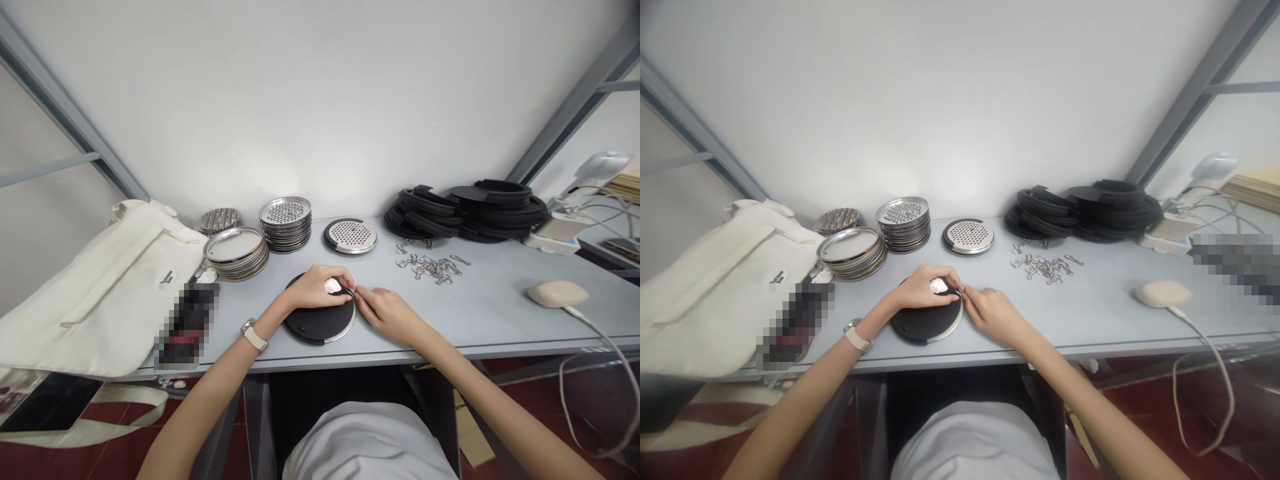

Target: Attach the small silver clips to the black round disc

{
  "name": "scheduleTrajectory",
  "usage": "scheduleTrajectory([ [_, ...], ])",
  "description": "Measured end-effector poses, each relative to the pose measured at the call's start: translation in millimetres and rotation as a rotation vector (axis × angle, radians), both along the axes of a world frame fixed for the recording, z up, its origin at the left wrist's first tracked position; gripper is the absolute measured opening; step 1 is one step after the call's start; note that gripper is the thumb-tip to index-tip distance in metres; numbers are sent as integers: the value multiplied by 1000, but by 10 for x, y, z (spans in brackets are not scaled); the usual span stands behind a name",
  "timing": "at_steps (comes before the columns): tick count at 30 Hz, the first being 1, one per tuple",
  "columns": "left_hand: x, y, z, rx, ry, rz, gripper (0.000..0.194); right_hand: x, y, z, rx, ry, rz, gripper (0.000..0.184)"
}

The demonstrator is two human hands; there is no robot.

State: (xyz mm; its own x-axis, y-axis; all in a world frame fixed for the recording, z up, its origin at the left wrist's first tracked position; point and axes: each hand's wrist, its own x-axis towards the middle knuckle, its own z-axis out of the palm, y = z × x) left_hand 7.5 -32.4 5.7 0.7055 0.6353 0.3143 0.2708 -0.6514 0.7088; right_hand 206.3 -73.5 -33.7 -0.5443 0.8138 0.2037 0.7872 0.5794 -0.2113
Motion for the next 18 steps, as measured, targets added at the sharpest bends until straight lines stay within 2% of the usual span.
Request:
scheduleTrajectory([
  [18, 6, -2, -17, 24, 4, -10, 17, -5, -4, 14, -2, 19, -11, 30],
])
